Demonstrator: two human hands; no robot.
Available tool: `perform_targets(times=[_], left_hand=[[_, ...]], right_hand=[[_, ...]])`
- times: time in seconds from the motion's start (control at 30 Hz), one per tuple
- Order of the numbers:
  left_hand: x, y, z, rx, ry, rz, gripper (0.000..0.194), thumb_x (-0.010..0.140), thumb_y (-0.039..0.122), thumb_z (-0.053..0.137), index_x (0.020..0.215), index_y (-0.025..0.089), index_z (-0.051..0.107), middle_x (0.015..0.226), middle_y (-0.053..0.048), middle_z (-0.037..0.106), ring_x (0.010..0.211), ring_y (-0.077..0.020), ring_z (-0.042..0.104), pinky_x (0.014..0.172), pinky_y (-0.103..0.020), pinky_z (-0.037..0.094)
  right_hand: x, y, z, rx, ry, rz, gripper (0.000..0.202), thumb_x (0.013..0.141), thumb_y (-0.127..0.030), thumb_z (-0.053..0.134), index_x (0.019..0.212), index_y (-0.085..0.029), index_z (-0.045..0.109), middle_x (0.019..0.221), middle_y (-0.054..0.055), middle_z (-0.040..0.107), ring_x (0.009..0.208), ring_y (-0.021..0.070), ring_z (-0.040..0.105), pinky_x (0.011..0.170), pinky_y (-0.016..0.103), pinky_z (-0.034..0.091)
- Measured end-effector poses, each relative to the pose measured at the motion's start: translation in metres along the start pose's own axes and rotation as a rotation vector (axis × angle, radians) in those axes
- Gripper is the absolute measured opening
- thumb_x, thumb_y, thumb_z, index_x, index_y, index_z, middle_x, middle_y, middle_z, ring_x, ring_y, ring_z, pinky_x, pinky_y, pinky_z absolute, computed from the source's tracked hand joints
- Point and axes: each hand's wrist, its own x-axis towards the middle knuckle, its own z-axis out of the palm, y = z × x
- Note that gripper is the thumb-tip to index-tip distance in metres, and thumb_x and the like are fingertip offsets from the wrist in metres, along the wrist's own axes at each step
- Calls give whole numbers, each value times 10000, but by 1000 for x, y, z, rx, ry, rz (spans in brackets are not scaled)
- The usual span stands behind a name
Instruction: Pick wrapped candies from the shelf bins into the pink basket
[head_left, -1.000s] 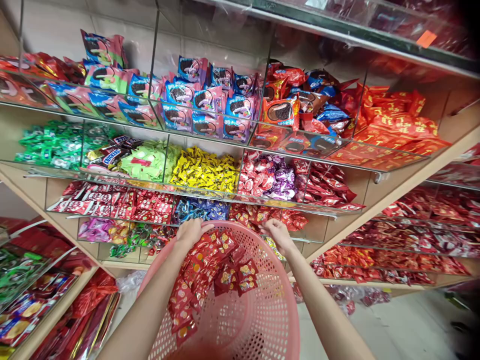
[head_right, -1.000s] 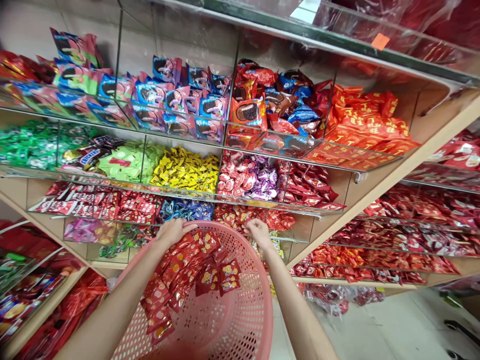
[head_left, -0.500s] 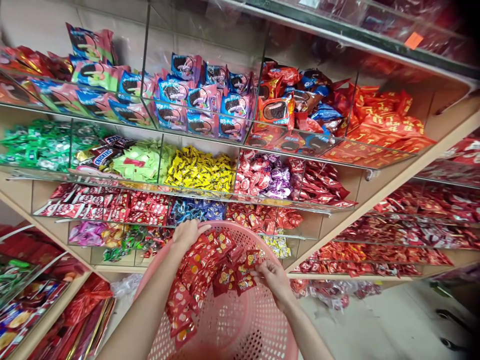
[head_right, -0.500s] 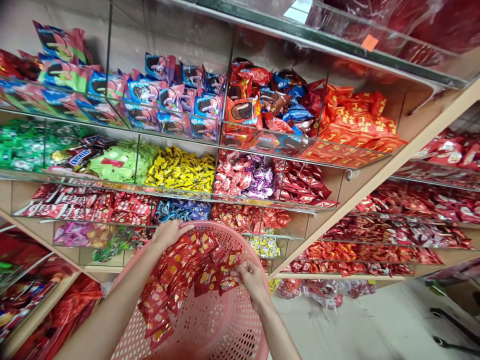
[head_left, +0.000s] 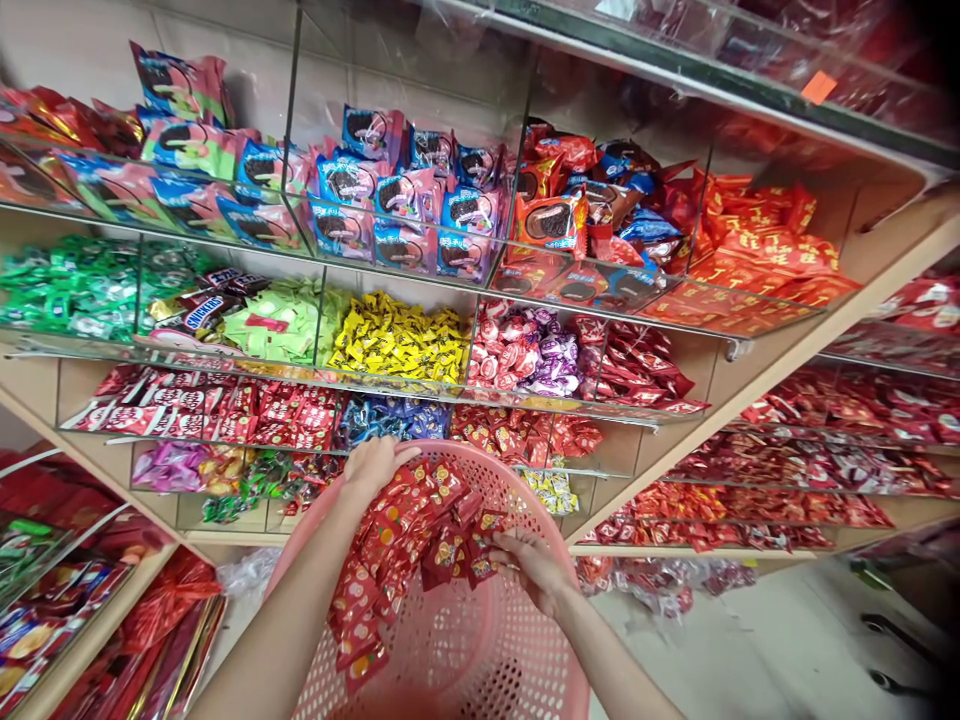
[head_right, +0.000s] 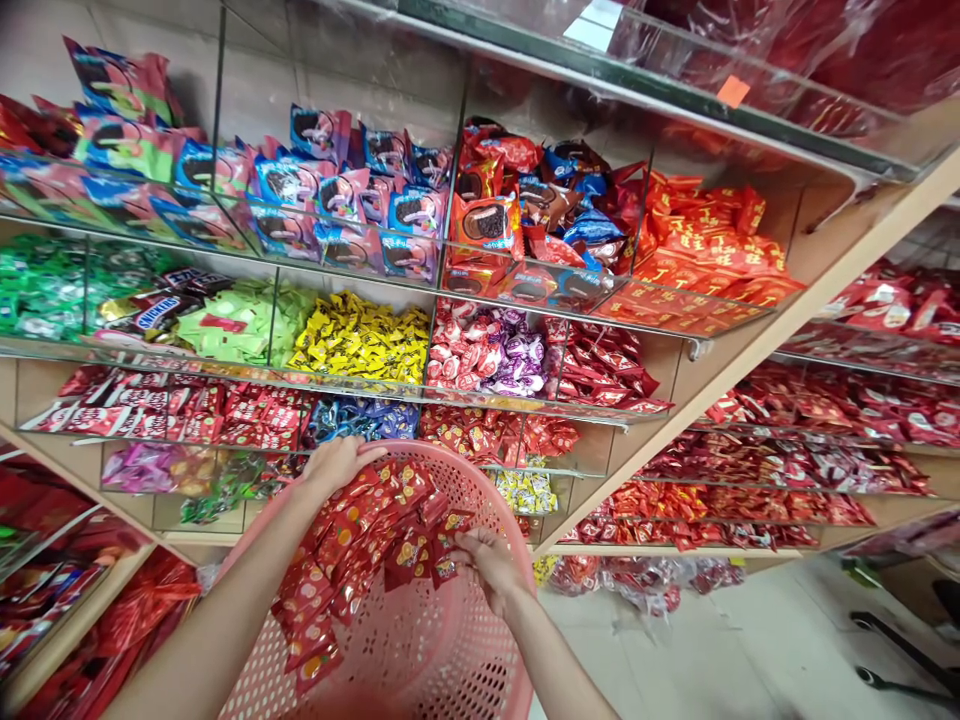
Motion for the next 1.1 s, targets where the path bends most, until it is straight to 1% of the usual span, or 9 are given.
perform_targets(times=[0.23,0.37,0.47,0.6,0.7,0.77,0.83,0.9,1.1], left_hand=[[-1,1,-3,11,-10,-5,712,737,688,155,950,178,603,922,-152,636,897,-305,575,741,-378,423],[-1,2,-3,8,-20,-19,692,735,689,187,969,187,603,933,-148,638,907,-292,576,752,-360,421],[-1,3,-3,0,-23,-34,682,733,689,212,972,189,609,951,-152,636,922,-281,576,769,-356,418],[-1,2,-1,-12,-21,-53,678,726,694,231,965,189,615,934,-152,640,915,-277,581,778,-357,418],[-1,1,-1,-19,-16,-50,664,722,694,244,945,195,621,927,-142,643,913,-277,582,780,-353,419],[-1,1,-1,-25,-15,-46,659,720,695,249,939,197,622,937,-140,641,923,-279,578,781,-353,419],[-2,1,-1,-26,-20,-50,660,719,696,249,949,201,620,949,-140,640,932,-278,575,783,-352,419],[-2,2,-1,-24,-29,-60,663,720,697,244,962,204,617,955,-141,640,935,-274,575,785,-352,418],[-2,4,-1,-12,-24,-46,699,721,707,189,936,194,614,925,-144,641,905,-296,578,750,-376,427]], right_hand=[[3,3,0,47,-60,43,233,611,-313,687,680,-179,509,778,9,660,539,61,583,469,147,413],[3,5,1,-63,-82,78,204,639,-351,651,682,-182,544,716,7,662,472,63,549,419,152,375],[-2,7,3,-252,-137,64,314,696,-472,566,601,-172,559,582,31,643,383,68,484,356,157,296],[-5,-15,8,-542,-122,-197,510,745,-581,435,432,-184,502,388,16,539,303,72,386,362,188,280],[12,-54,4,-657,22,-518,530,791,-550,383,411,-188,452,347,-9,462,322,75,360,422,202,321],[36,-81,-2,-719,206,-725,417,798,-493,416,523,-184,468,448,-9,518,415,93,441,492,205,356],[66,-101,-8,-867,361,-809,266,774,-410,486,662,-169,498,599,16,581,537,116,506,547,213,366],[94,-111,-10,-1021,405,-774,180,742,-313,533,813,-149,511,795,59,610,690,138,550,620,220,378],[136,-110,2,-1304,423,-490,472,687,-309,587,1083,-122,411,1076,150,508,889,212,549,684,279,392]])
